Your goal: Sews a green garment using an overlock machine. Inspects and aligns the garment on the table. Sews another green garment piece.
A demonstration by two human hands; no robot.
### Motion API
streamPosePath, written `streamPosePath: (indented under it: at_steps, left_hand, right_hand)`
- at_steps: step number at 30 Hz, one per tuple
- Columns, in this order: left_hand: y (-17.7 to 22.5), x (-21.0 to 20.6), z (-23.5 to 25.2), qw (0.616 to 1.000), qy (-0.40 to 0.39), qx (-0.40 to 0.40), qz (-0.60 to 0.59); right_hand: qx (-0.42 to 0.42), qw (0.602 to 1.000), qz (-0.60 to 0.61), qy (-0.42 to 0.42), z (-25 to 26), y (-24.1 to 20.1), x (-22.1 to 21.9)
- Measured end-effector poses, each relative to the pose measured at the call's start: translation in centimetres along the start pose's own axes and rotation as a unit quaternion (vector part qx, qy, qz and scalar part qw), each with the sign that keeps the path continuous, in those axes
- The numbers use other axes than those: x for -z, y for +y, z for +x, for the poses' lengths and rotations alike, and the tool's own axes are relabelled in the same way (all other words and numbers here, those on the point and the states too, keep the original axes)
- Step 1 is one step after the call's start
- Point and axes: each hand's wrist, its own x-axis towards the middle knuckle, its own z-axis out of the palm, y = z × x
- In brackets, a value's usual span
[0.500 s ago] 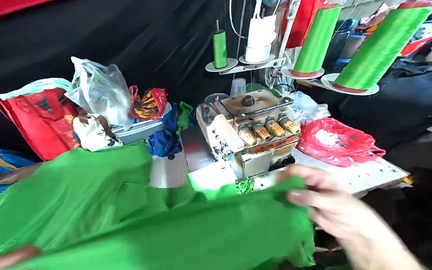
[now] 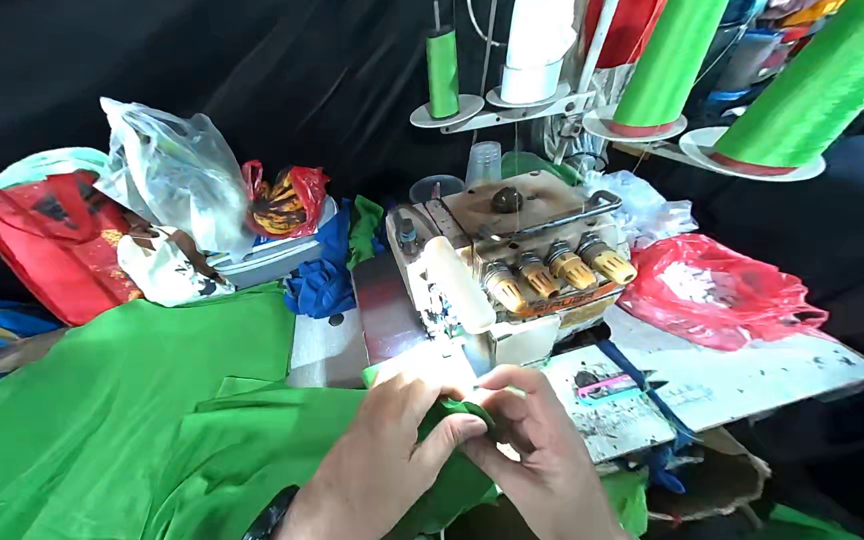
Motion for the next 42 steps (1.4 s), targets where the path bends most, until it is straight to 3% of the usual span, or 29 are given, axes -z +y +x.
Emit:
streamPosePath:
  at_steps: [2,5,8,13,17,21,25,30,35,42]
  left_hand:
    - [-0.1,0.3,0.6,0.999,-0.012,0.011,-0.035]
    - [-0.2,0.7,0.9,0.998,-0.012,0.040,-0.053]
    - [-0.6,0.7,1.3,0.996,0.022,0.068,-0.044]
    - [-1.4,0.2,2.6,0.987,0.097,0.122,0.044]
    - [-3.4,-1.5,2.3,0.974,0.083,0.118,0.177]
    - [-3.3,-1.7,1.7,0.965,0.093,0.117,0.215]
    - [-2.9,-1.5,1.9,0.966,0.076,0.129,0.209]
    - [-2.7,-1.4,1.9,0.976,0.024,0.089,0.200]
    - [0.3,0.1,1.6,0.993,-0.092,0.021,0.078]
    - [2.7,0.9,1.7,0.990,-0.137,0.018,0.038]
  right_hand:
    - [-0.045,0.999,0.030,-0.004,-1.0,0.3,0.3]
    - [-0.148,0.984,0.058,-0.085,-3.6,0.4,0.4]
    - [-0.194,0.970,0.057,-0.131,-5.2,0.2,0.4]
    - [-0.127,0.982,0.115,-0.077,-4.9,-0.5,1.5]
    - [-0.191,0.980,0.016,-0.045,-5.3,1.8,1.9]
    - [-0.165,0.986,-0.011,-0.038,-5.8,2.7,1.7]
    - [-0.114,0.993,-0.021,-0.015,-5.5,3.6,1.3]
    - [-0.180,0.981,0.072,-0.009,-4.7,3.0,1.0]
    - [-0.130,0.987,0.094,-0.025,-5.4,3.0,1.1]
    - [-0.050,0.988,0.133,0.053,-2.1,1.4,1.4]
